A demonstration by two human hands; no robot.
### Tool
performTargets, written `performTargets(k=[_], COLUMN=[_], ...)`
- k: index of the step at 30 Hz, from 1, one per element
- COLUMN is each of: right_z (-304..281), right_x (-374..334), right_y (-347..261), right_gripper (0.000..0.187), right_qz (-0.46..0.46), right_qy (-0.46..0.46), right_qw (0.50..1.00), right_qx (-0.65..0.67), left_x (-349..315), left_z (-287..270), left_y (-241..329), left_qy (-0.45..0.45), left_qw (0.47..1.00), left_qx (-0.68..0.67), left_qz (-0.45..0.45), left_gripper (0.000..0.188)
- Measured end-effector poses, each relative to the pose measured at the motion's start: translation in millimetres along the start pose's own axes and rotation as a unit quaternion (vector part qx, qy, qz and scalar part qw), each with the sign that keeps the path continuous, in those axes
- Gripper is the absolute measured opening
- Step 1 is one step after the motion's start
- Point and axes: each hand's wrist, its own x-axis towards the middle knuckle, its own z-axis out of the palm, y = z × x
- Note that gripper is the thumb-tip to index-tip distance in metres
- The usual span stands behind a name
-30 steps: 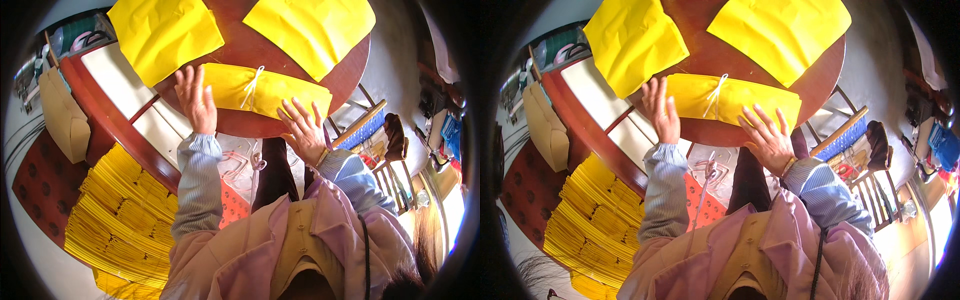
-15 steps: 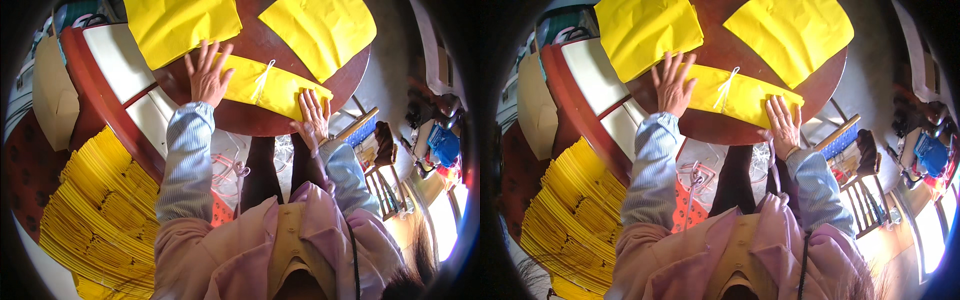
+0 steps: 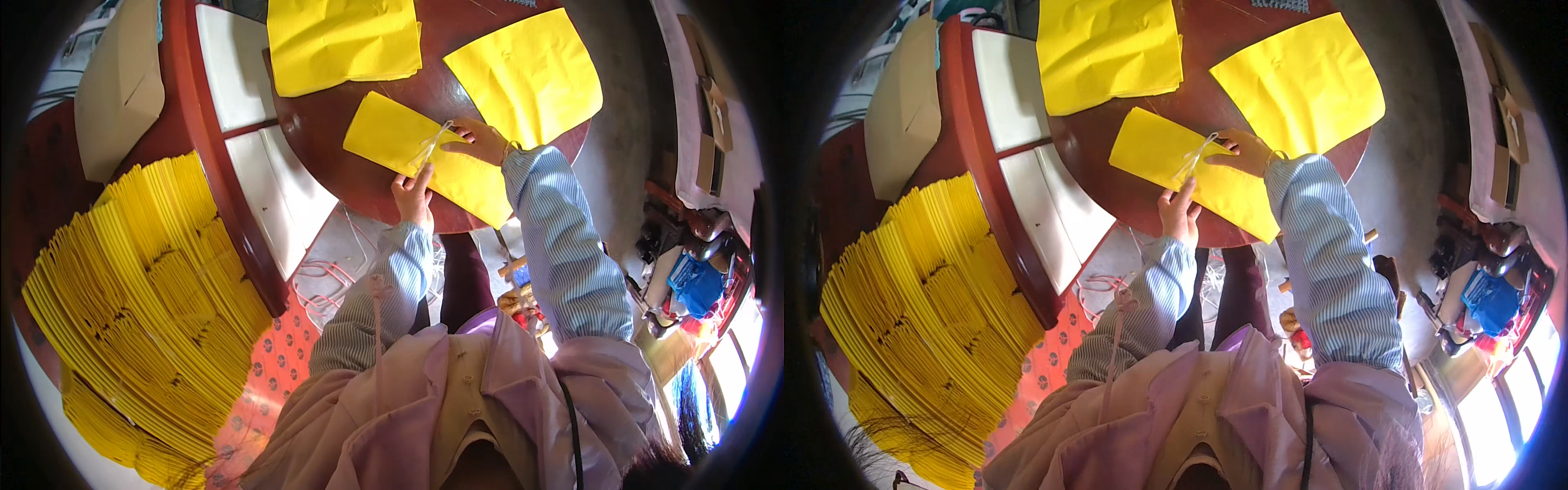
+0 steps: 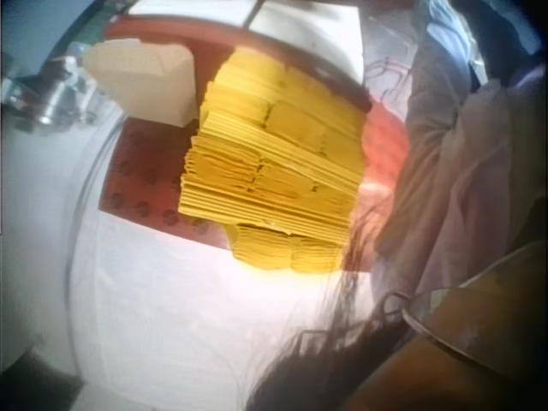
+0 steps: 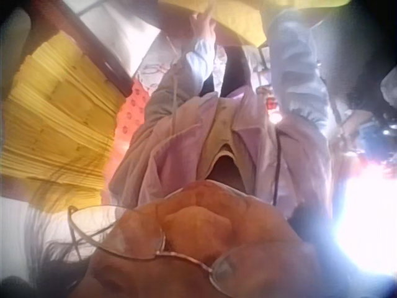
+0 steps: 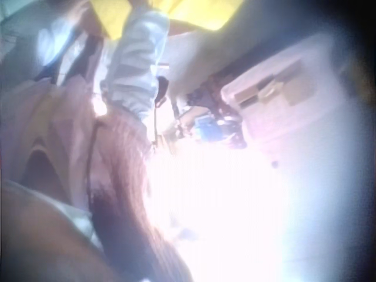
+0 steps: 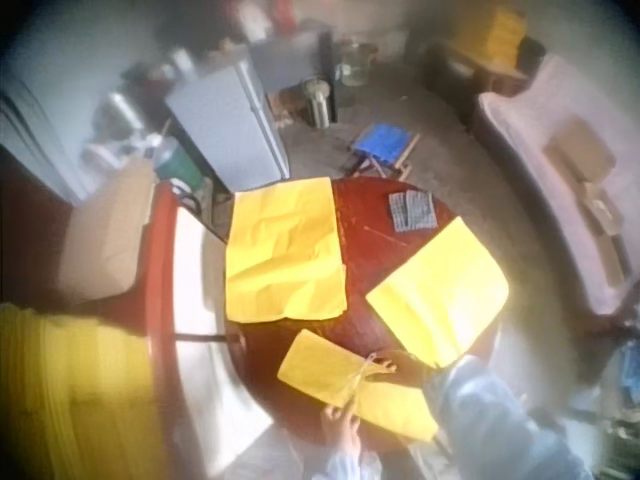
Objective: The person folds yellow paper sheets on a round table, ties them with string, and stacks them. The person also folds a single sheet in half and smooths the crease.
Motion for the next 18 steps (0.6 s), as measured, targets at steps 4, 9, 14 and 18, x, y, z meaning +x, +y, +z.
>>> performTargets(k=[4,9,14,18], right_z=[4.5,26.7,15.0,-11.7], right_x=[-2.2,-37.6,-71.6,-102.6], right_y=[5.7,6.4,-32.0,-85.4], right_gripper=[0.066,0.061,0.069,0.085], right_qz=[0.04,0.054,0.05,-0.066], right_qy=[-0.082,-0.095,-0.049,0.003], right_qw=[0.993,0.979,0.978,0.975], right_qx=[0.073,0.173,0.195,0.213], left_x=[-9.9,-24.4,-49.3,-79.7], left_z=[0.3,-17.9,-8.3,3.2], left_y=[13.2,7.5,27.6,74.3], left_qy=[-0.046,-0.074,-0.175,-0.242], left_qw=[0.997,0.997,0.976,0.937], left_qx=[-0.049,-0.03,0.01,0.077], left_qz=[-0.036,-0.023,0.126,0.239], left_gripper=[0.075,0.064,0.058,0.068])
